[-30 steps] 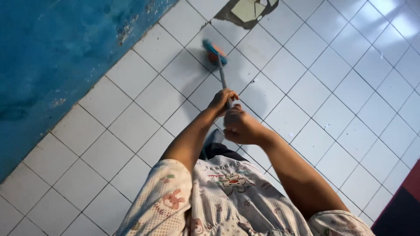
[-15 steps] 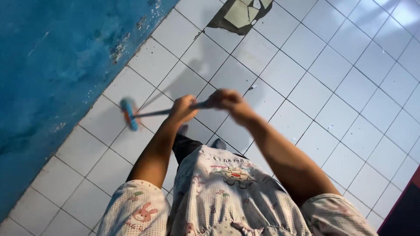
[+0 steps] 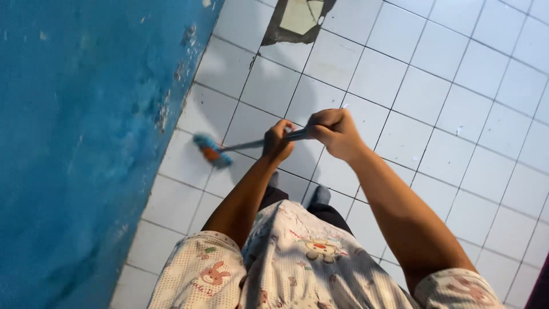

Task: The person sweeps a tiled floor with a broom, moving debris toward a central area. They navigate around a fan and a cardboard box while sweeping different sections of the room.

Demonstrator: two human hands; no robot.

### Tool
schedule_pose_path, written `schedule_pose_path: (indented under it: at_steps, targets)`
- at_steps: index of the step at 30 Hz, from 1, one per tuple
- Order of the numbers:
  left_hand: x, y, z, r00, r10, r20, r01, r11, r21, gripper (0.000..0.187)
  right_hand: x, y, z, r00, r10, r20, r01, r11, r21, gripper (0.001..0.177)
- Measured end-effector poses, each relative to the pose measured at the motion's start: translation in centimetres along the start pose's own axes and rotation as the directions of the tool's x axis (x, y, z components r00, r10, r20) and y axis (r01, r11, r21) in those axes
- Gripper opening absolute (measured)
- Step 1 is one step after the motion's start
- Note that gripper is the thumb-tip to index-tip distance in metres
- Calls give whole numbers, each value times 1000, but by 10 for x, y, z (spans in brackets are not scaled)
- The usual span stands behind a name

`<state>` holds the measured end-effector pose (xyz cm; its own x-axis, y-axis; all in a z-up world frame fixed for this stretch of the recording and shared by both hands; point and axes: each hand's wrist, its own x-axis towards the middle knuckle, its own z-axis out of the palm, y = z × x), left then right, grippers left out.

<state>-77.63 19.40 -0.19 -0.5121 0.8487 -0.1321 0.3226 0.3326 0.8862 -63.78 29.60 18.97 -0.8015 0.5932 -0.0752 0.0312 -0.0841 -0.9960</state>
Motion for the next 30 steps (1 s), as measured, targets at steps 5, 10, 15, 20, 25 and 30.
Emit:
schedule_pose_path:
  at_steps: [5,10,15,20,25,30]
  targets:
    - [60,47,11,962,274,-10,-274,957,-97,12,6,-54,6,974,-213,-79,171,916,-363,32]
    - [87,31,41,881,461,111,-460,887,-32,14,-16,-15,3,913,-402,73,376,756,-535,35]
    - [58,114,71,729,641,240,-644,761,-76,14,-104,-49,-20,899,-409,-155,324,860,-393,28]
    - [-25,178,126,522,688,504,-672,695,-254,19,-224,-79,-13,614,-444,-653,385,890,-242,25]
    - [-152,199,175,311,739,597,-700,603,-383,18,-376,-47,10,428,-416,-802,574,811,-114,36]
    - [-282,201,204,101,778,620,-603,543,-584,24,-488,-56,74,317,-477,-820,491,822,-288,36]
